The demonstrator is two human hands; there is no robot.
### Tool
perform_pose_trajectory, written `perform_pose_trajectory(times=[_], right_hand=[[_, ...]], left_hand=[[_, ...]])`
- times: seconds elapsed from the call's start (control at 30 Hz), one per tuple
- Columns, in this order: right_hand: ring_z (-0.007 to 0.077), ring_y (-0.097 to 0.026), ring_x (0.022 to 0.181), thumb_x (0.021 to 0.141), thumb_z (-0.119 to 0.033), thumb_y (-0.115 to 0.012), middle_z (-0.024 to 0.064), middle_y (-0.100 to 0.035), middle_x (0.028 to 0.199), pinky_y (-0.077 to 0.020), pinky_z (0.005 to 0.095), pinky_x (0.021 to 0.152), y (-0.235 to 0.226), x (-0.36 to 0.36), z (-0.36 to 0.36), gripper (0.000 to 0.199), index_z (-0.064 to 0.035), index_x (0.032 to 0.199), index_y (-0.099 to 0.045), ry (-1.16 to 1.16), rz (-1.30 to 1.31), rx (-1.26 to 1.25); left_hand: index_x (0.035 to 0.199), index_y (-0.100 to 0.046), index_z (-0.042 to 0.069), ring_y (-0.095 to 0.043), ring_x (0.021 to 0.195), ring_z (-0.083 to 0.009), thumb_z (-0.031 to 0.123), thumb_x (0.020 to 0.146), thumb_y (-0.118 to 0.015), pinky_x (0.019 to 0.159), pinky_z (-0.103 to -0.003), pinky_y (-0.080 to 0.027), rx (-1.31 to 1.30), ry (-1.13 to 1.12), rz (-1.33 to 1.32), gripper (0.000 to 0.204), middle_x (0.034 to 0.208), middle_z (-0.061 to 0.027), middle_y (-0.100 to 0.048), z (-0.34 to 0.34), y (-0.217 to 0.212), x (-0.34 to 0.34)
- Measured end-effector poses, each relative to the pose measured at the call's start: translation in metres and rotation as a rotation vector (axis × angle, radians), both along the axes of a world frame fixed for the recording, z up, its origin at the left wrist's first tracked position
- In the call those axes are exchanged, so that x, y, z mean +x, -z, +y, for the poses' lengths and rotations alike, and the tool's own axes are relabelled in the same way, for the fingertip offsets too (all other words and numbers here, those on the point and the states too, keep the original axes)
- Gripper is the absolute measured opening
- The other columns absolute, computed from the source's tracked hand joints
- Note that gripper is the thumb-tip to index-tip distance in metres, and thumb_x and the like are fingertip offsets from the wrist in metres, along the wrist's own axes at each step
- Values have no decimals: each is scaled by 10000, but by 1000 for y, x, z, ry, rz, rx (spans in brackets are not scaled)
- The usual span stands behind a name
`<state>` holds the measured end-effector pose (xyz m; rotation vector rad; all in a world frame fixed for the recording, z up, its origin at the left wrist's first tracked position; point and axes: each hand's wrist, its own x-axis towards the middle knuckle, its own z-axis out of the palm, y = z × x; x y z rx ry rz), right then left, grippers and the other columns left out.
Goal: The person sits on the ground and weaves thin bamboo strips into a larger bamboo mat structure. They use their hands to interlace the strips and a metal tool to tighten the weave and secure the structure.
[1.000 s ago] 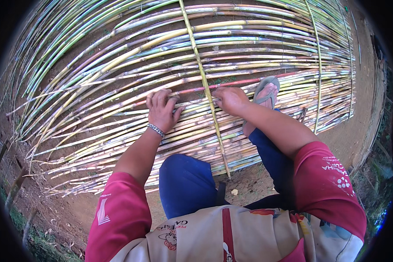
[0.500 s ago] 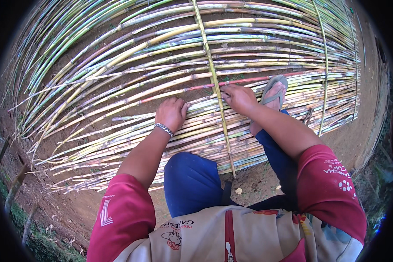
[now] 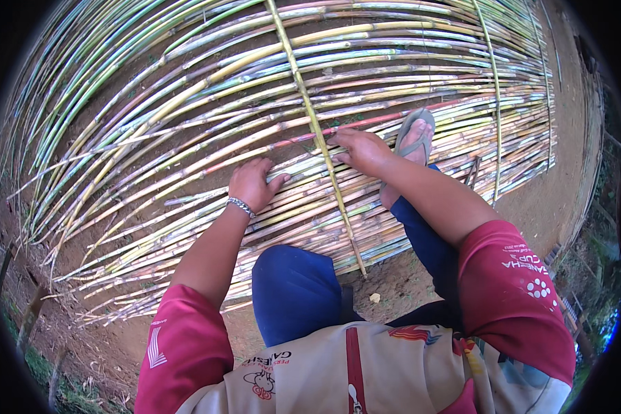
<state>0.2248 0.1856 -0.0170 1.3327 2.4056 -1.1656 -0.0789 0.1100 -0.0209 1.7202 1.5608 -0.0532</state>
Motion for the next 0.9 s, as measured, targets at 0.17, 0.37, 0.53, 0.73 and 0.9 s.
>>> perform_pose_trajectory(times=[0.17,0.37,0.53,0.73,0.9], right_hand=[[352,-646,1220,865,-303,-785,156,-696,1293,-523,460,1032,0,-6,14,450,-94,1258,-724,6,-124,-98],[349,-668,1187,849,-270,-825,165,-717,1238,-536,455,1023,-13,-20,33,408,-107,1215,-749,-37,-265,-232],[331,-676,1177,833,-265,-836,147,-727,1214,-554,446,1003,-6,-29,43,368,-106,1157,-762,-85,-326,-209],[337,-686,1145,786,-257,-885,143,-739,1159,-558,457,966,-25,-37,47,372,-92,1097,-762,-14,-387,-277],[350,-691,1120,777,-247,-891,151,-739,1141,-556,456,959,-9,-34,42,385,-97,1106,-758,-3,-361,-172]], left_hand=[[1046,-768,29,-697,1031,-385,523,928,-729,918,-491,-537,-162,27,26,509,1071,-188,-734,15,-4,4],[1119,-778,16,-716,1009,-402,540,861,-799,909,-464,-561,-237,-69,-9,584,1110,-225,-746,22,0,4],[1040,-784,-8,-724,950,-377,431,802,-887,883,-432,-561,-144,-186,-15,510,1040,-223,-753,18,-3,7],[963,-802,52,-629,980,-345,359,840,-843,884,-450,-523,206,-141,-102,334,942,-129,-666,-4,10,7],[974,-799,54,-618,905,-323,294,834,-848,815,-445,-512,291,-144,-128,283,874,-117,-621,-7,19,-1]])
